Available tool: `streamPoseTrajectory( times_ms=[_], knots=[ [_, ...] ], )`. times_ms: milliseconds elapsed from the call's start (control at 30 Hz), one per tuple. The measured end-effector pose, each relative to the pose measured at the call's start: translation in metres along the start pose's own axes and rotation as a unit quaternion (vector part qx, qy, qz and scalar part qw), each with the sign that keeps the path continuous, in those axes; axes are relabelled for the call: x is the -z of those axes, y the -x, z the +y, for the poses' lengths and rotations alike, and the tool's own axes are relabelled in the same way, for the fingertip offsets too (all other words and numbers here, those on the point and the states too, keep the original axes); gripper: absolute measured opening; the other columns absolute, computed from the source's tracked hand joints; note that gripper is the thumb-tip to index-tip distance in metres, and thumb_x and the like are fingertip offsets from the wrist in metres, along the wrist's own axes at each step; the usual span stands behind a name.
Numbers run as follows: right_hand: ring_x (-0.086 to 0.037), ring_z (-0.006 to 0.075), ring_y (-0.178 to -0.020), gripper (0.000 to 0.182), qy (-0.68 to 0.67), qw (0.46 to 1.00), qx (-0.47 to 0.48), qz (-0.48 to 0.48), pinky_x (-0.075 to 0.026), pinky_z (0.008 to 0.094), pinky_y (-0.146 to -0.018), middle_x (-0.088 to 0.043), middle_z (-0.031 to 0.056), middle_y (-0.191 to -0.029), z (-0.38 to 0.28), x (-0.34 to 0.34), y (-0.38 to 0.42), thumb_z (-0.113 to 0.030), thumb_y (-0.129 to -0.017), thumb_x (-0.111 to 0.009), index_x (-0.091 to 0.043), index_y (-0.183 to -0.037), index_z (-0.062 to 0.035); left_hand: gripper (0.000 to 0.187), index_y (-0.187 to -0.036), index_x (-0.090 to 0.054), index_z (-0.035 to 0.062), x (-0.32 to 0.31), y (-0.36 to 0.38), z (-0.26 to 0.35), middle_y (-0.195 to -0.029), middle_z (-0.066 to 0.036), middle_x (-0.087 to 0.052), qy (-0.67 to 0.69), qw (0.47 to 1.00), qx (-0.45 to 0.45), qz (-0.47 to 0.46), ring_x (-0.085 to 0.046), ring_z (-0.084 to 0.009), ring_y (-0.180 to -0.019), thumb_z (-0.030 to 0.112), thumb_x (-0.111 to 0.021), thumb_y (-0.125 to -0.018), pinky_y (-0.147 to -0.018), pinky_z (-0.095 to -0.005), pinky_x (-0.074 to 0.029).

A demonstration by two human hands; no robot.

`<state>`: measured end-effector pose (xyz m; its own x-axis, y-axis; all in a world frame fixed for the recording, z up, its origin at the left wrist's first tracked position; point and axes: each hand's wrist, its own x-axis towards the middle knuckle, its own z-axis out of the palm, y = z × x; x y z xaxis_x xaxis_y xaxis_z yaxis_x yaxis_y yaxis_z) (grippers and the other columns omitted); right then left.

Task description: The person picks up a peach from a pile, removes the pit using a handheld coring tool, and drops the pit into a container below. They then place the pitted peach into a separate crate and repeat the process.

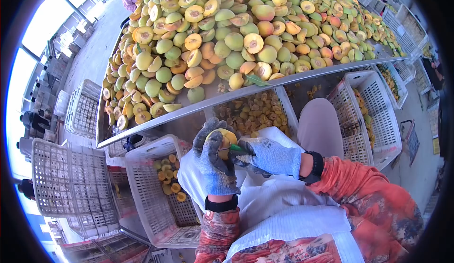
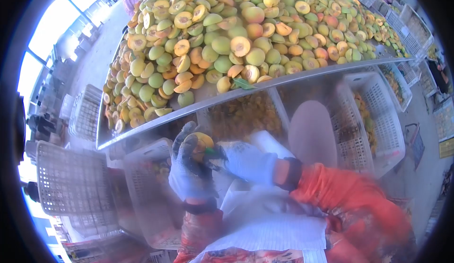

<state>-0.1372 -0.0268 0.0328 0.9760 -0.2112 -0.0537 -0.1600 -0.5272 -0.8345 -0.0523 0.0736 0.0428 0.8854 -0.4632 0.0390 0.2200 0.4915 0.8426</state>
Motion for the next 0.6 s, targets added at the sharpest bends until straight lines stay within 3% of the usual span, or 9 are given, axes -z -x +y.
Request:
streamPoseTrajectory(
  times_ms=[133,200,267,300,333,367,433,567,600],
  knots=[
    [-0.061,0.0267,-0.070,0.037,0.377,0.915,0.054,0.132,-0.047,0.0366,-0.057,-0.059,0.0158,-0.078,-0.003,-0.008,-0.002,-0.025,-0.083,-0.054,-0.048,-0.108,0.0008,0.036,-0.111,-0.053,-0.0015,0.017,-0.018,-0.012,-0.098,-0.016,-0.057,0.040,0.995,0.087,0.036,-0.059,-0.0254,-0.089,0.014,-0.055,-0.079,-0.076,-0.0350,-0.051],
    [-0.060,0.0271,-0.065,0.036,0.368,0.918,0.059,0.136,-0.047,0.0365,-0.055,-0.059,0.0148,-0.074,0.002,-0.007,-0.002,-0.025,-0.082,-0.055,-0.049,-0.108,-0.0011,0.037,-0.113,-0.051,-0.0012,0.019,-0.024,-0.014,-0.100,-0.015,-0.057,-0.399,0.895,-0.182,-0.077,-0.059,-0.0257,-0.090,0.021,-0.053,-0.084,-0.075,-0.0360,-0.051],
    [-0.060,0.0274,-0.061,0.035,0.357,0.922,0.062,0.136,-0.046,0.0363,-0.054,-0.059,0.0139,-0.071,0.003,-0.005,-0.001,-0.025,-0.081,-0.056,-0.049,-0.107,-0.0029,0.038,-0.115,-0.051,-0.0011,0.026,-0.020,-0.024,-0.102,-0.015,-0.057,-0.395,0.895,-0.197,-0.070,-0.058,-0.0264,-0.090,0.023,-0.052,-0.085,-0.076,-0.0364,-0.051],
    [-0.058,0.0243,-0.055,0.032,0.280,0.953,0.062,0.099,-0.046,0.0340,-0.050,-0.058,0.0115,-0.068,0.000,-0.002,0.000,-0.024,-0.081,-0.057,-0.050,-0.105,-0.0049,0.038,-0.116,-0.050,-0.0009,0.027,-0.016,-0.028,-0.104,-0.015,-0.057,-0.390,0.894,-0.213,-0.065,-0.058,-0.0270,-0.091,0.025,-0.050,-0.087,-0.076,-0.0368,-0.051],
    [-0.056,0.0212,-0.050,0.030,0.202,0.976,0.061,0.062,-0.045,0.0318,-0.047,-0.056,0.0090,-0.064,-0.004,0.003,0.001,-0.024,-0.080,-0.057,-0.051,-0.104,-0.0068,0.036,-0.116,-0.050,-0.0011,0.000,-0.001,0.000,-0.111,-0.015,-0.056,-0.234,0.972,-0.019,-0.025,-0.058,-0.0275,-0.095,0.021,-0.050,-0.087,-0.079,-0.0358,-0.050],
    [-0.056,0.0212,-0.050,0.030,0.201,0.976,0.058,0.061,-0.045,0.0318,-0.047,-0.056,0.0090,-0.064,-0.012,0.008,0.001,-0.024,-0.080,-0.057,-0.051,-0.104,-0.0068,0.036,-0.116,-0.050,-0.0011,0.005,-0.004,-0.006,-0.111,-0.015,-0.056,-0.234,0.972,-0.016,-0.025,-0.058,-0.0275,-0.095,0.021,-0.050,-0.087,-0.079,-0.0358,-0.050],
    [-0.058,0.0194,-0.053,0.015,-0.226,0.960,-0.123,-0.114,-0.044,0.0293,-0.045,-0.056,0.0077,-0.064,-0.030,0.017,-0.001,-0.014,-0.080,-0.052,-0.052,-0.093,-0.0057,0.035,-0.119,-0.049,0.0054,0.018,-0.012,-0.020,-0.106,-0.009,-0.060,-0.274,0.955,-0.113,-0.020,-0.056,-0.0160,-0.096,0.023,-0.050,-0.089,-0.080,-0.0281,-0.046],
    [-0.055,0.0156,-0.051,0.018,-0.294,0.916,-0.210,-0.176,-0.041,0.0244,-0.043,-0.055,0.0052,-0.064,-0.032,0.026,-0.007,-0.012,-0.075,-0.058,-0.052,-0.090,-0.0060,0.033,-0.116,-0.049,-0.0033,0.016,-0.018,-0.015,-0.116,-0.017,-0.053,-0.083,0.995,-0.040,-0.028,-0.057,-0.0262,-0.100,0.014,-0.049,-0.088,-0.082,-0.0345,-0.050],
    [-0.056,0.0168,-0.055,0.020,-0.286,0.915,-0.221,-0.178,-0.043,0.0268,-0.045,-0.056,0.0065,-0.068,-0.025,0.023,-0.008,-0.012,-0.073,-0.060,-0.051,-0.090,-0.0053,0.032,-0.114,-0.051,-0.0036,0.018,-0.012,-0.003,-0.114,-0.018,-0.054,-0.191,0.977,-0.037,-0.088,-0.057,-0.0262,-0.099,0.015,-0.050,-0.088,-0.083,-0.0329,-0.049]
  ],
)
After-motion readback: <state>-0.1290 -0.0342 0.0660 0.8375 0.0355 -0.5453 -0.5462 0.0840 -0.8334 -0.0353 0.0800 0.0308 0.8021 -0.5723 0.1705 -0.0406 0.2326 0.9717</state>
